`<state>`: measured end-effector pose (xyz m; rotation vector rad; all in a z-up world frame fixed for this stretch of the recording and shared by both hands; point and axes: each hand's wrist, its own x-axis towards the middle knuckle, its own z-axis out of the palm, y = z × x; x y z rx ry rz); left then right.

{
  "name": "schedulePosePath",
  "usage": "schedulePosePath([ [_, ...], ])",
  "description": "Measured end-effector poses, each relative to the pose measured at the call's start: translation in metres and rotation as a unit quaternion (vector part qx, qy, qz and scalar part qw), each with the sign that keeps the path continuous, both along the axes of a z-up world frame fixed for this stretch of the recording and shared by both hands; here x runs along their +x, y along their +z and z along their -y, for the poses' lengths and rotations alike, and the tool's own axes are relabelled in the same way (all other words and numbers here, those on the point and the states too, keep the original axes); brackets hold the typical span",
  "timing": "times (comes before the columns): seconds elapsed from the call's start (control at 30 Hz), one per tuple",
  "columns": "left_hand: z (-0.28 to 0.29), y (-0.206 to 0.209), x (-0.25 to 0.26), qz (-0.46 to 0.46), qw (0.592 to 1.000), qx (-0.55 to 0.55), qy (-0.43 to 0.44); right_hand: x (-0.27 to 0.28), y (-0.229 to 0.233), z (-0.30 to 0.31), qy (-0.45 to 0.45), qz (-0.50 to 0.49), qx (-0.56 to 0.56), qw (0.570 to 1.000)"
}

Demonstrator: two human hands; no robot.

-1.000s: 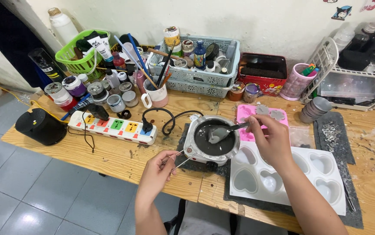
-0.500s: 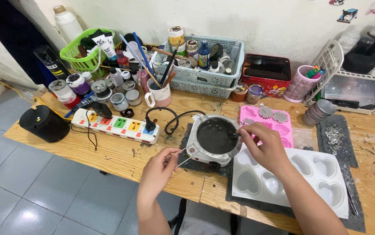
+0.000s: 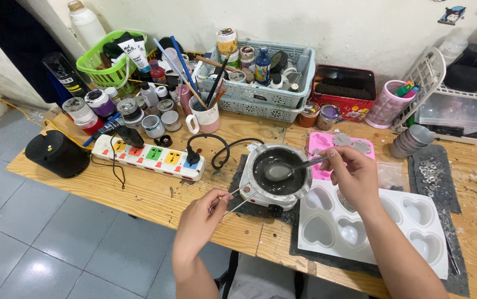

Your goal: The person is preparing candle molds by adding small decorations using tweezers.

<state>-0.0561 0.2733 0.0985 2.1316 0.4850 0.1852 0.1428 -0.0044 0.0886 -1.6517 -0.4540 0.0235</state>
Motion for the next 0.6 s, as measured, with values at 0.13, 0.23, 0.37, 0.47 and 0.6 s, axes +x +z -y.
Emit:
schedulePosePath([
  [0.13, 0.001, 0.005, -0.002, -0.008, 1.0, 0.011, -0.009, -0.015, 0.024, 0.003, -0.016, 0.094, -0.013, 0.995],
  [0.23, 0.001, 0.002, -0.002, 0.007, 1.0, 0.018, -0.012, -0.029, 0.05, 0.002, -0.03, 0.348, -0.152, 0.925],
  [0.37, -0.005, -0.018, -0.002, 0.051, 0.992, 0.109, -0.029, -0.036, 0.048, -0.003, 0.038, 0.417, -0.212, 0.883],
  [0.47, -0.004, -0.023, -0.004, 0.101, 0.985, 0.135, -0.045, -0.036, 0.03, -0.008, 0.054, 0.338, -0.209, 0.916],
  [0.6, -0.005, -0.025, -0.004, 0.059, 0.987, 0.145, -0.049, -0.031, -0.002, -0.015, 0.056, 0.209, -0.139, 0.966],
])
